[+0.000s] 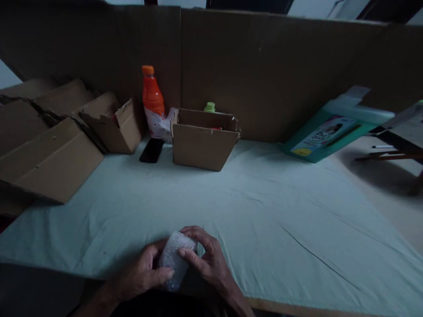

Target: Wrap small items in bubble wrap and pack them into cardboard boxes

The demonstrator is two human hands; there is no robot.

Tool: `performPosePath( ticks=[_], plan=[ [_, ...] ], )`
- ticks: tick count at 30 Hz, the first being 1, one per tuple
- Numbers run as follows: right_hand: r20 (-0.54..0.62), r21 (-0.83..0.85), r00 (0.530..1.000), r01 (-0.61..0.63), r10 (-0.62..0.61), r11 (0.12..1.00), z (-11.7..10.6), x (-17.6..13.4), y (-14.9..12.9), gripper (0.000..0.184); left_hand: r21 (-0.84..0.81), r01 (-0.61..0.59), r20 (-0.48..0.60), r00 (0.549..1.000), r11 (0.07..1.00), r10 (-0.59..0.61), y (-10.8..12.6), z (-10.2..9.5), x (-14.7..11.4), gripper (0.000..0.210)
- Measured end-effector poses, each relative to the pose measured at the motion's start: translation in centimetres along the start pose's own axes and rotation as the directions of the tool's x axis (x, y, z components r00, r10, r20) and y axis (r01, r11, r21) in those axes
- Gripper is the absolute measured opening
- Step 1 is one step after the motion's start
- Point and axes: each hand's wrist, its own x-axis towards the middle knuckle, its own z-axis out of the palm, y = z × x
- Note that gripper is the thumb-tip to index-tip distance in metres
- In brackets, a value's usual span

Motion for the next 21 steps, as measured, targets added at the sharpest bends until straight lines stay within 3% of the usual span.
performPosePath(
  ticks=[3, 6, 10, 16, 18, 20, 21],
  plan=[
    [0.091, -0.119, 0.987, -0.123, 0.134, 0.985, -1.4, 0.0, -0.2, 0.039, 0.102, 0.048, -0.038, 0.998, 0.994, -0.045, -0.1, 0.0, 0.4, 0.051],
    [0.158, -0.203, 0.966, -0.174, 0.207, 0.964, -3.1, 0.3, -0.9, 0.045, 0.286, 0.118, -0.08, 0.992, 0.951, -0.099, 1.1, 0.0, 1.2, 0.045],
    [0.263, -0.268, 0.942, -0.135, 0.207, 0.954, -5.4, 1.5, -2.0, 0.037, 0.506, 0.12, -0.037, 0.992, 0.854, -0.118, 4.0, 0.2, 2.9, 0.031],
    [0.331, -0.275, 0.933, -0.046, 0.14, 0.96, -8.3, 3.9, -3.4, 0.034, 0.604, 0.05, 0.083, 0.989, 0.796, -0.125, 6.8, 0.4, 5.6, 0.015],
    [0.327, -0.264, 0.938, -0.021, 0.111, 0.964, -9.5, 4.8, -3.8, 0.033, 0.663, -0.041, 0.118, 0.992, 0.747, -0.051, 8.2, -0.1, 6.4, 0.025],
    [0.234, -0.284, 0.969, -0.005, 0.075, 0.959, -11.0, 5.6, -4.3, 0.034, 0.753, -0.206, 0.117, 0.977, 0.625, 0.181, 10.4, -1.2, 7.7, 0.054],
    [0.163, -0.308, 0.985, 0.0, 0.053, 0.951, -11.9, 6.1, -4.5, 0.033, 0.805, -0.275, 0.099, 0.936, 0.525, 0.339, 11.8, -2.0, 8.7, 0.066]
  ],
)
